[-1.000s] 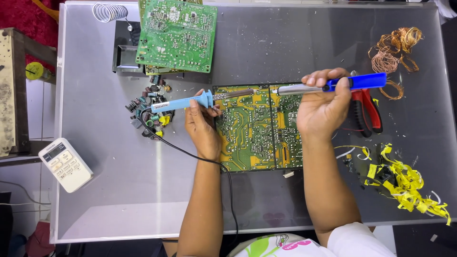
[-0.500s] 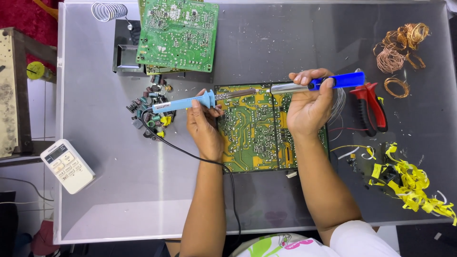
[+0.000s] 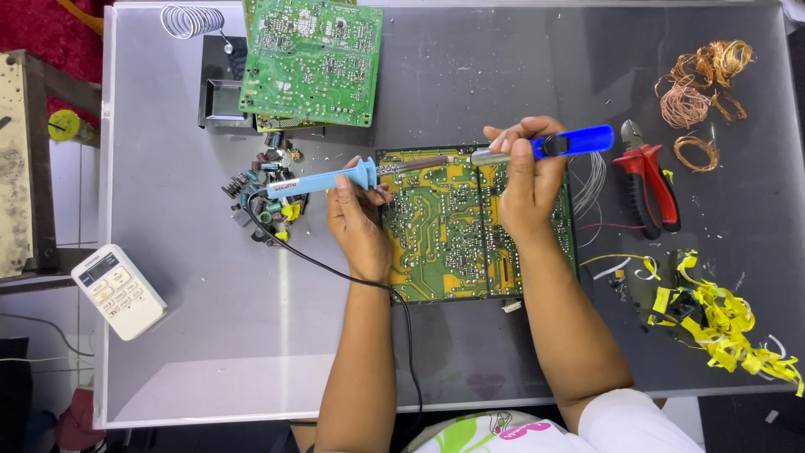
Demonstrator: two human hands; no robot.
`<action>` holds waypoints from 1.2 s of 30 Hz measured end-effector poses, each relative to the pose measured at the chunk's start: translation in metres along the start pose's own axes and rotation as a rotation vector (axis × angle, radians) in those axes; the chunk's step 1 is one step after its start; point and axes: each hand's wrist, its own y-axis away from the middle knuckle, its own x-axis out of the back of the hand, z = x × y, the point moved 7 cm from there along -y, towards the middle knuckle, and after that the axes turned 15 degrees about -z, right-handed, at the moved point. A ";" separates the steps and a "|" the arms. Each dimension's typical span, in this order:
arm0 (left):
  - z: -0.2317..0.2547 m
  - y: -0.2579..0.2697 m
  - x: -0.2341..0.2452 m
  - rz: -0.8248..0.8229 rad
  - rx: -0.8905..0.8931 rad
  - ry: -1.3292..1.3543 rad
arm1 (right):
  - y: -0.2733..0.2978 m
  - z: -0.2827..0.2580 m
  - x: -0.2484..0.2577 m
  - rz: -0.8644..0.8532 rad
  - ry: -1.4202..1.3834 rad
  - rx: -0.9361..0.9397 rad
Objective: The person uses a soldering iron and solder wire to work on a green circuit board placed on a gray table. They apply heat and solder to various points on the board while other electronic components and tools are scattered nearby.
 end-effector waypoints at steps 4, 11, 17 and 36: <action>0.001 0.000 -0.001 0.002 0.000 -0.005 | 0.001 0.006 0.015 0.068 -0.066 -0.030; -0.001 0.000 0.001 0.008 0.009 0.005 | 0.009 0.031 0.058 0.397 -0.691 -0.211; 0.008 0.001 -0.008 -0.025 0.067 0.135 | -0.016 -0.027 0.025 0.279 -0.951 -0.392; 0.000 0.000 -0.001 0.016 0.006 0.004 | 0.012 0.026 0.043 0.276 -0.596 -0.199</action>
